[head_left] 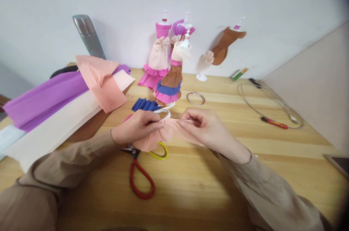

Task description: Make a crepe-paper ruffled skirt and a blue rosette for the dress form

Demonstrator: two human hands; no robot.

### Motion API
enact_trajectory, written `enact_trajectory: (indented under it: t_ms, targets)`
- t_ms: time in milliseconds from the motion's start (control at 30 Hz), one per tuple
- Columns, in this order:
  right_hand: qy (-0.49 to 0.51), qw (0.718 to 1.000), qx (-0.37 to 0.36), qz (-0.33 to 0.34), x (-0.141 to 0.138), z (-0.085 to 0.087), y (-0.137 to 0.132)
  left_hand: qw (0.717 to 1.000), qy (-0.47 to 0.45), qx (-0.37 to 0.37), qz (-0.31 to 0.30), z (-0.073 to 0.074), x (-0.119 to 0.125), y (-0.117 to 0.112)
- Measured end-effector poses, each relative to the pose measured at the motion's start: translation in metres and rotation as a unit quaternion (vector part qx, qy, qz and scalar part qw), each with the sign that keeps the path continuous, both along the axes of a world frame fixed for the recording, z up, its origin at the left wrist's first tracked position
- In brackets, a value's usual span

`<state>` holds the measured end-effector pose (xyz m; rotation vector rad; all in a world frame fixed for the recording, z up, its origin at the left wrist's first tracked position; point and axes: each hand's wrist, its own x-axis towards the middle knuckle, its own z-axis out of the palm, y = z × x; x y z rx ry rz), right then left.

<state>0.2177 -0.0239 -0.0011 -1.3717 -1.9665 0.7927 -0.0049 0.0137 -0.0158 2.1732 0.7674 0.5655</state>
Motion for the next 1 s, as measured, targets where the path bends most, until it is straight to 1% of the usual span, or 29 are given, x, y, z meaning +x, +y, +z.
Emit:
enact_trajectory:
  t_ms: [100, 200, 333, 433, 533, 633, 700, 733, 833, 900, 1000]
  targets:
    - [-0.005, 1.000, 0.025, 0.001, -0.002, 0.007, -0.008, 1.000, 0.002, 0.015, 0.005, 0.003, 0.000, -0.001]
    - [-0.015, 0.999, 0.037, 0.004, -0.002, 0.008, -0.014, 1.000, 0.005, 0.025, 0.007, 0.006, 0.000, -0.002]
    - [-0.030, 0.998, 0.050, 0.037, 0.002, 0.007, -0.010, 0.999, 0.013, 0.030, 0.010, 0.008, 0.000, -0.003]
    - [-0.073, 0.990, 0.106, 0.065, 0.005, 0.006, -0.003, 0.999, 0.016, 0.038, 0.001, 0.007, 0.000, -0.005]
    - [-0.116, 0.978, 0.156, 0.082, 0.006, 0.002, 0.001, 0.998, 0.010, 0.064, -0.009, 0.006, 0.000, -0.005]
    - [-0.180, 0.956, 0.224, 0.061, 0.005, -0.001, 0.001, 0.996, 0.006, 0.090, -0.024, 0.005, -0.001, -0.006]
    - [-0.202, 0.947, 0.246, 0.054, 0.004, -0.001, 0.000, 0.994, 0.008, 0.101, -0.028, 0.006, -0.001, -0.006]
    - [-0.191, 0.951, 0.235, 0.063, 0.004, 0.000, 0.000, 0.994, 0.008, 0.105, -0.028, 0.006, -0.001, -0.007]
    - [-0.117, 0.976, 0.152, 0.100, 0.004, 0.003, 0.000, 0.994, 0.013, 0.107, -0.027, 0.007, -0.001, -0.007]
    - [-0.095, 0.985, 0.109, 0.094, 0.005, 0.004, 0.001, 0.994, 0.013, 0.102, -0.032, 0.006, 0.000, -0.007]
    - [-0.090, 0.991, 0.047, 0.088, 0.007, 0.003, 0.003, 0.995, 0.008, 0.087, -0.039, 0.006, 0.001, -0.007]
